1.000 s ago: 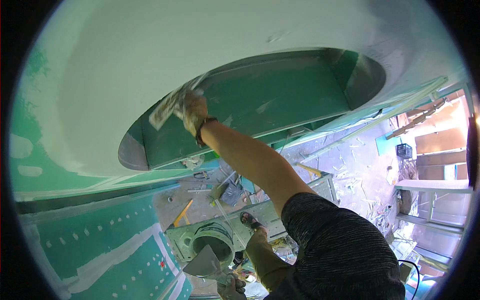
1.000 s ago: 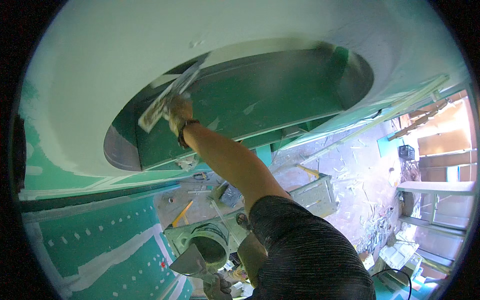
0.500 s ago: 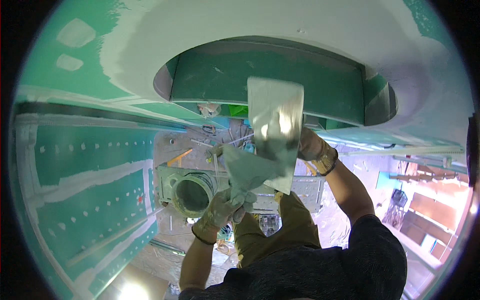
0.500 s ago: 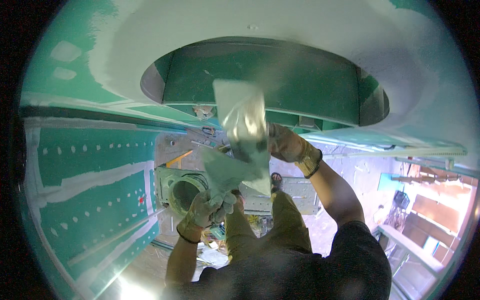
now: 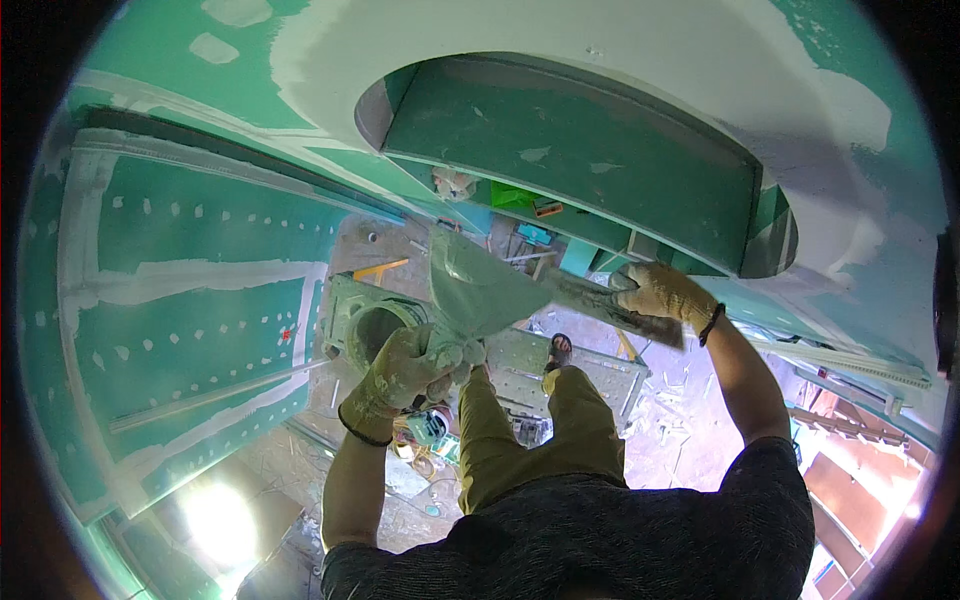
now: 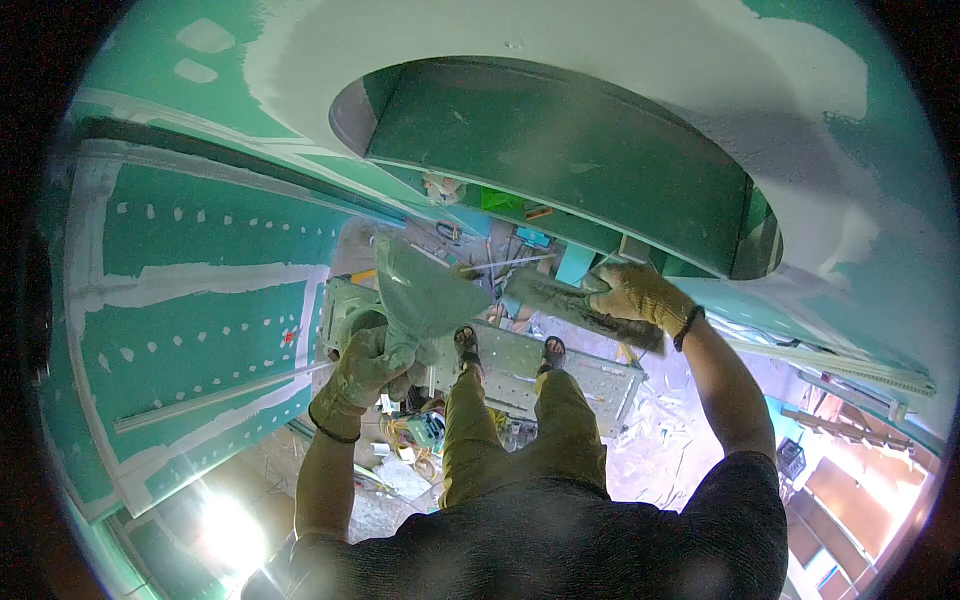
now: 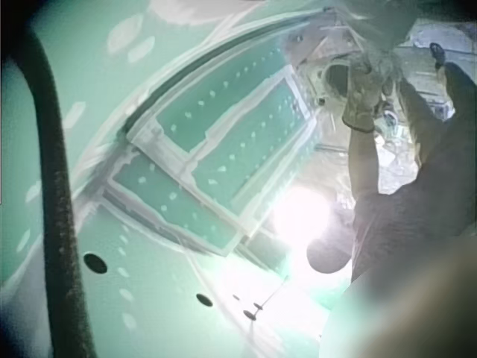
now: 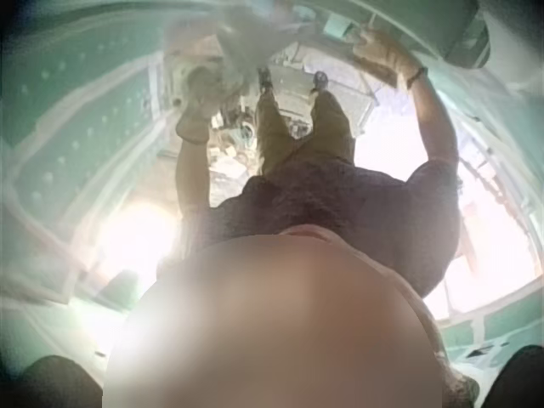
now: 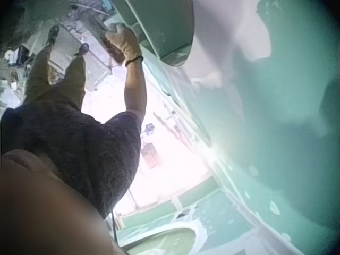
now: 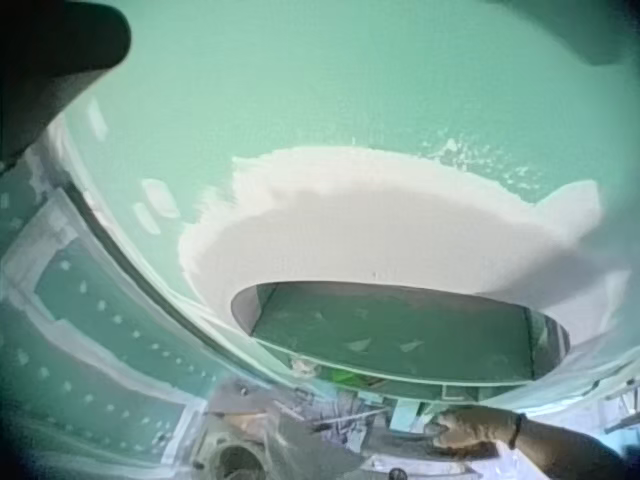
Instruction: The recorder is applying compound to a drywall ceiling using a putty knife and hawk.
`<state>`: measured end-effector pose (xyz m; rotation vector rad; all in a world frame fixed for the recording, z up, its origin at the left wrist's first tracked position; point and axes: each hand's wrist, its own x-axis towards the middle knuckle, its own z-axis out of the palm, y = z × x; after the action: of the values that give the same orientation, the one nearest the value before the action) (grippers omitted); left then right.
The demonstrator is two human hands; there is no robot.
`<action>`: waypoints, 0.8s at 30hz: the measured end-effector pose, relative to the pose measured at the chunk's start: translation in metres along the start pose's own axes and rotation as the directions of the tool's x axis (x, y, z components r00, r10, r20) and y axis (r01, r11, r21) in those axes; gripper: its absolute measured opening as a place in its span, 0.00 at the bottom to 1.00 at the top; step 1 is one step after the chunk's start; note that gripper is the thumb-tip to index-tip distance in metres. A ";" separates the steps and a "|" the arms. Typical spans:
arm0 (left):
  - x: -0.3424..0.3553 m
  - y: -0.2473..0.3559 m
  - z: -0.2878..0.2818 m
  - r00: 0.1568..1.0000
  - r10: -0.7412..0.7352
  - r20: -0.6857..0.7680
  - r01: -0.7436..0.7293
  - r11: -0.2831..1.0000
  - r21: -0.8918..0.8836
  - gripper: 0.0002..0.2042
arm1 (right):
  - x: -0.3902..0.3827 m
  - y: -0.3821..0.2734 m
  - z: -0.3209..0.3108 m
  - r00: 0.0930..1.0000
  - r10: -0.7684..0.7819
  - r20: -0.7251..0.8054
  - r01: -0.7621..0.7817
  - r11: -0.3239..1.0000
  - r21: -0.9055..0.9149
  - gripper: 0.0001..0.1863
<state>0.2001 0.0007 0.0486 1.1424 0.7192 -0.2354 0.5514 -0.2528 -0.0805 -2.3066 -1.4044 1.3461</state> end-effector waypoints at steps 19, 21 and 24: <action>0.007 -0.032 -0.048 0.330 0.911 -0.246 0.076 0.234 0.969 0.09 | -0.042 -0.201 -0.041 0.504 -0.635 -0.585 0.243 0.754 -0.610 0.22; 0.005 -0.011 -0.061 0.328 0.940 -0.095 -0.016 0.106 0.994 0.16 | -0.032 -0.213 -0.045 0.523 -0.669 -0.528 0.240 0.710 -0.662 0.22; 0.009 -0.017 -0.100 0.294 0.953 0.077 -0.090 -0.052 0.995 0.21 | -0.014 -0.219 -0.030 0.528 -0.657 -0.538 0.223 0.718 -0.659 0.20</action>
<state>0.1582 0.0843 0.0078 2.8077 0.5554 0.9161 0.4278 -0.1316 0.0574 -2.0348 -1.9528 -0.2298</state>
